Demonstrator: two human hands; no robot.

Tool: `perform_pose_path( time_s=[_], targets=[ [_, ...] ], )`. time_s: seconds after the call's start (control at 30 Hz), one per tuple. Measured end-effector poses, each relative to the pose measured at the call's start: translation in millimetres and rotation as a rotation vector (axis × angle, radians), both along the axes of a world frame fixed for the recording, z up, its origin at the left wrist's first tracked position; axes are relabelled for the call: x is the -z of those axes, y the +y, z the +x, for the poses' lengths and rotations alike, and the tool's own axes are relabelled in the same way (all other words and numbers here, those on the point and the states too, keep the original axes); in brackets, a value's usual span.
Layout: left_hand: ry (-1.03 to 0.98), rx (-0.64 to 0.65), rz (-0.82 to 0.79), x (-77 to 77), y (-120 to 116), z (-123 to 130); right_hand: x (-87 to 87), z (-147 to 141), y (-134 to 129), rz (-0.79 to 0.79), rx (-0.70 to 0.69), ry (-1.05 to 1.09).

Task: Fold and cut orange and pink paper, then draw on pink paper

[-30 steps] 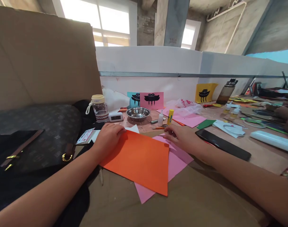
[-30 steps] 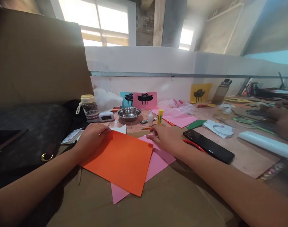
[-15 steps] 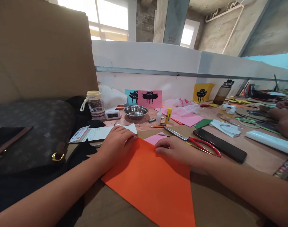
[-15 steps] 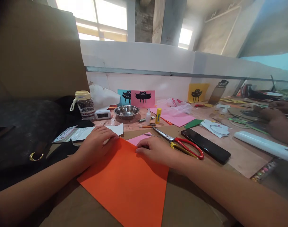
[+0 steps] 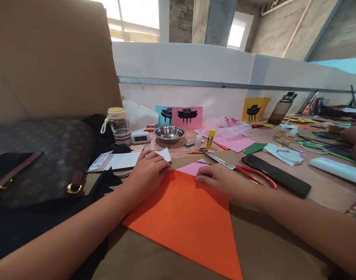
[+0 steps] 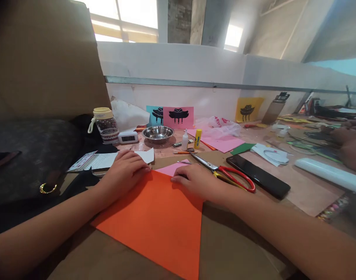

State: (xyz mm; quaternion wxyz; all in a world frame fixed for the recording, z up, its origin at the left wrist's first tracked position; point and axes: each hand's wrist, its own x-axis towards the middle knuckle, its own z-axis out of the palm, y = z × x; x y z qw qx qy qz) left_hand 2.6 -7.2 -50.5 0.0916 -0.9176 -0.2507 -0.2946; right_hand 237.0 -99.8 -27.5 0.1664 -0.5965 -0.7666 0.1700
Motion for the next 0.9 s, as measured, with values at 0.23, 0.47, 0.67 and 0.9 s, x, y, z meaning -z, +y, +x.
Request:
perform_pose_path(
  time_s=[0.23, 0.47, 0.67, 0.9],
  targets=[
    [-0.034, -0.009, 0.029, -1.2, 4, -4, -3.5, 4, -2, 0.008, 0.018, -0.029],
    [0.014, 0.127, 0.061, -4.0, -28, 9, 0.1, -7, -7, 0.161, -0.028, -0.114],
    [0.023, 0.22, 0.086, -6.1, -39, 13, 17.7, -12, -9, 0.256, -0.088, -0.189],
    [-0.052, 0.133, -0.097, -0.2, -25, 13, 13.4, -4, -7, 0.194, -0.067, -0.17]
  ],
)
